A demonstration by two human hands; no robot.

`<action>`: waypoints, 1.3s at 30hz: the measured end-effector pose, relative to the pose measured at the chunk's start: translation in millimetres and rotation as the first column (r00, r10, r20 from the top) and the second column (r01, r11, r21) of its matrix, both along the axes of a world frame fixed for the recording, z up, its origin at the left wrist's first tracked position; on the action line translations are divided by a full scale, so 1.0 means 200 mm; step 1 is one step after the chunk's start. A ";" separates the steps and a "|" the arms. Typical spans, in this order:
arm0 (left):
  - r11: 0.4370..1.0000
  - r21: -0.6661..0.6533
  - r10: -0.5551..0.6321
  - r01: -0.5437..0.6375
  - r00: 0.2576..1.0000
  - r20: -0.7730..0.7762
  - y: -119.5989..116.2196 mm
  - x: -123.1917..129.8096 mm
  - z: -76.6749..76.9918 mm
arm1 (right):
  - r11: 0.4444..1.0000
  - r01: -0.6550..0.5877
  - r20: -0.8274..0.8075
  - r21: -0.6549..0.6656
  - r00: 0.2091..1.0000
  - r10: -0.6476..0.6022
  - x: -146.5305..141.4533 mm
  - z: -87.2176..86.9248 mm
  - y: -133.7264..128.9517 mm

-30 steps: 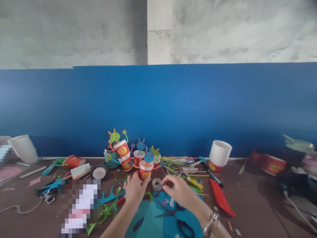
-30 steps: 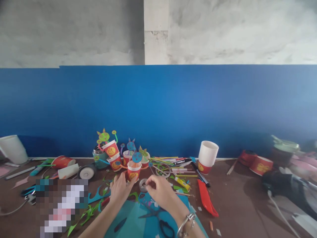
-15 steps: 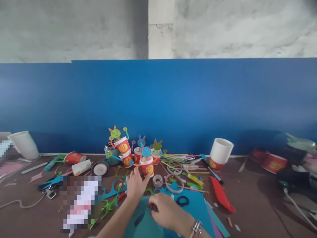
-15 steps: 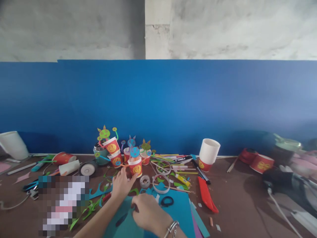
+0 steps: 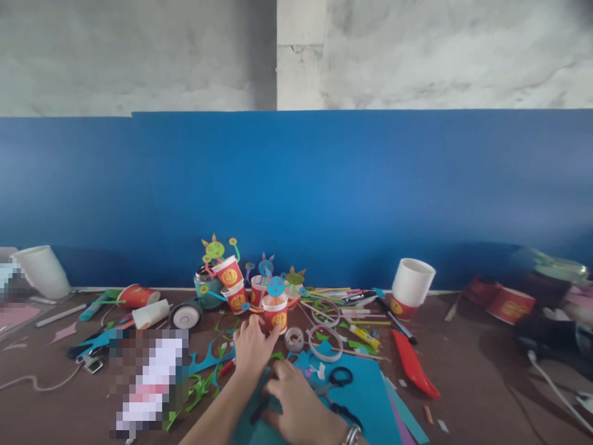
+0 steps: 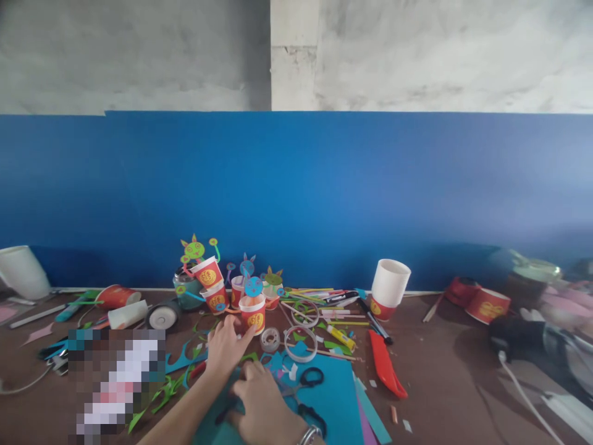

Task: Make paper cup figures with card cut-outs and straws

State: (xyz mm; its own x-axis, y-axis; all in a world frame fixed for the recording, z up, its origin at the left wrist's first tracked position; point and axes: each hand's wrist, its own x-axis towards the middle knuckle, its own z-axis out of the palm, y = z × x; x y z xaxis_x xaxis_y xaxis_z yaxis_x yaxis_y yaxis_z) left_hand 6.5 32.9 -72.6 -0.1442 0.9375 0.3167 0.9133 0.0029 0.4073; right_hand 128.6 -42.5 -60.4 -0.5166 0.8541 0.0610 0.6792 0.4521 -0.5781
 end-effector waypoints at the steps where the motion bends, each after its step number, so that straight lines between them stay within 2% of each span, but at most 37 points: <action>1: 1.000 0.011 -0.011 0.011 1.000 -0.005 -0.01 0.00 0.00 | 1.000 0.000 0.014 -0.006 1.000 0.000 -0.01 -0.01 0.00; 7: 0.991 0.123 -0.040 0.048 0.997 -0.070 -0.03 -0.01 0.01 | 1.000 0.001 0.048 0.021 0.999 -0.002 -0.04 -0.04 -0.01; 10: 0.985 0.129 -0.122 0.117 0.992 0.030 -0.02 -0.01 0.01 | 1.000 -0.002 0.041 0.006 0.999 0.002 -0.01 -0.03 0.00; 13: 0.966 0.092 -0.254 0.243 0.957 0.139 -0.03 -0.01 0.01 | 0.996 0.087 -0.003 0.009 0.996 -0.087 0.06 0.03 0.06; 15: 0.917 0.094 -0.398 0.387 0.887 0.236 -0.06 0.01 0.03 | 0.982 0.181 -0.062 0.055 0.982 -0.178 0.13 0.07 0.12; 18: 0.767 0.161 -0.621 0.621 0.654 0.433 -0.10 0.06 0.05 | 0.953 0.281 -0.145 0.114 0.954 -0.264 0.23 0.11 0.18; 19: 0.727 0.180 -0.654 0.663 0.588 0.475 -0.12 0.07 0.05 | 0.947 0.297 -0.156 0.126 0.948 -0.277 0.25 0.11 0.19; 20: 0.706 0.185 -0.667 0.683 0.554 0.499 -0.13 0.09 0.05 | 0.943 0.305 -0.162 0.135 0.945 -0.283 0.27 0.12 0.20; 23: 0.706 0.172 -0.651 0.687 0.534 0.539 -0.14 0.12 0.03 | 0.946 0.292 -0.190 0.139 0.946 -0.264 0.29 0.13 0.21; 26: 0.741 0.160 -0.608 0.652 0.552 0.571 -0.12 0.13 -0.01 | 0.962 0.252 -0.225 0.102 0.948 -0.225 0.31 0.16 0.21; 30: 0.838 0.236 -0.502 0.492 0.525 0.688 -0.07 0.12 -0.05 | 0.908 0.391 -0.145 0.152 0.917 -0.371 0.35 0.19 0.24; 31: 0.862 0.252 -0.466 0.439 0.492 0.736 -0.06 0.12 -0.06 | 0.896 0.413 -0.086 0.164 0.911 -0.404 0.37 0.19 0.24; 33: 0.902 0.223 -0.361 0.369 0.365 0.858 -0.05 0.11 -0.06 | 0.899 0.408 0.049 0.160 0.906 -0.420 0.39 0.18 0.24; 36: 0.914 0.119 -0.198 0.387 0.170 0.965 -0.05 0.11 -0.04 | 0.913 0.377 0.202 0.155 0.893 -0.403 0.41 0.13 0.22; 39: 0.889 0.105 -0.166 0.447 0.100 0.981 -0.07 0.11 -0.02 | 0.912 0.356 0.286 0.204 0.869 -0.403 0.41 0.10 0.21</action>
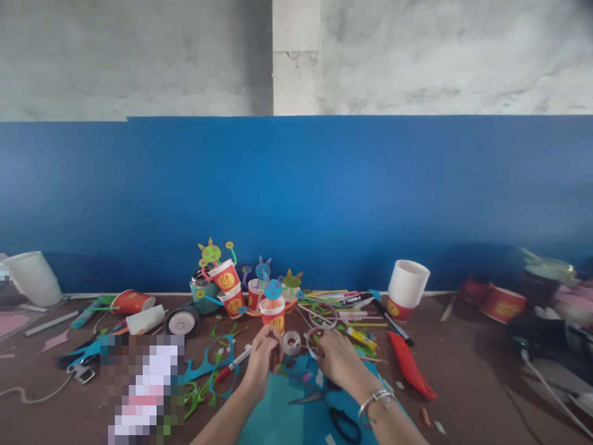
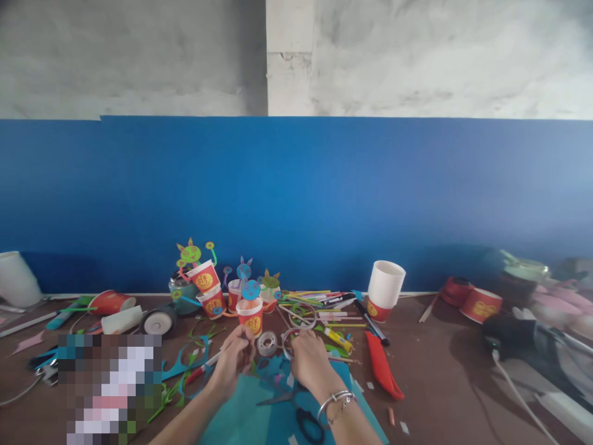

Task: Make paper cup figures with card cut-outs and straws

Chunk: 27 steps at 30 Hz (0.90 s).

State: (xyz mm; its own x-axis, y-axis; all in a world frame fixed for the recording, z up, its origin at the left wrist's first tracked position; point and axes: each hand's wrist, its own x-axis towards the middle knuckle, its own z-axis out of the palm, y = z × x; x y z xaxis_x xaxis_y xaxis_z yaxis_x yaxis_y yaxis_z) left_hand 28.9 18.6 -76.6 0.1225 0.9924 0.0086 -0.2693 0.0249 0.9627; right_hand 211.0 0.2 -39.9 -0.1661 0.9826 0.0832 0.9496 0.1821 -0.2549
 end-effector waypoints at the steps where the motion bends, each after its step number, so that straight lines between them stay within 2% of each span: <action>1: 1.000 -0.007 -0.023 0.023 1.000 0.005 0.00 0.01 0.01 | 1.000 -0.004 0.012 0.017 1.000 0.004 0.00 0.00 0.00; 4: 0.997 -0.005 -0.072 0.072 0.997 -0.032 -0.01 0.03 0.01 | 0.998 0.001 -0.051 0.060 0.999 0.003 -0.02 0.01 0.02; 7: 0.994 0.090 -0.054 0.065 0.991 -0.124 0.00 0.05 -0.02 | 0.997 0.010 -0.238 0.074 0.971 0.008 -0.04 0.04 0.03; 10: 0.967 0.250 0.018 0.052 0.963 -0.267 -0.01 0.06 -0.04 | 0.995 -0.071 -0.491 0.070 0.866 0.096 -0.08 0.06 0.02; 13: 0.914 0.402 0.114 0.059 0.913 -0.392 -0.04 0.05 -0.03 | 0.979 -0.183 -0.626 0.090 0.754 0.199 -0.11 0.07 0.00; 15: 0.872 0.485 0.173 0.073 0.879 -0.444 -0.06 0.04 -0.01 | 0.972 -0.202 -0.629 0.117 0.742 0.230 -0.12 0.08 -0.02; 20: 0.789 0.580 0.209 0.200 0.801 -0.561 -0.09 0.03 0.02 | 0.971 -0.156 -0.548 0.180 0.804 0.230 -0.12 0.06 -0.02; 24: 0.771 0.596 0.252 0.223 0.753 -0.608 -0.10 0.02 0.02 | 0.976 -0.159 -0.499 0.147 0.840 0.212 -0.12 0.05 -0.02; 27: 0.768 0.603 0.254 0.216 0.762 -0.595 -0.10 0.02 0.02 | 0.978 -0.147 -0.458 0.145 0.866 0.198 -0.12 0.07 -0.03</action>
State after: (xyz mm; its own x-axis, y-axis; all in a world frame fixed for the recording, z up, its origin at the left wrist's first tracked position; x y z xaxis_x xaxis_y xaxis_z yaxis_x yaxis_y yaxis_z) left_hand 33.4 -0.5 -72.2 0.3128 0.7879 0.5304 0.3874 -0.6157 0.6862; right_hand 187.2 -5.6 -25.4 -0.2488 0.9235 0.2919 0.6741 0.3815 -0.6325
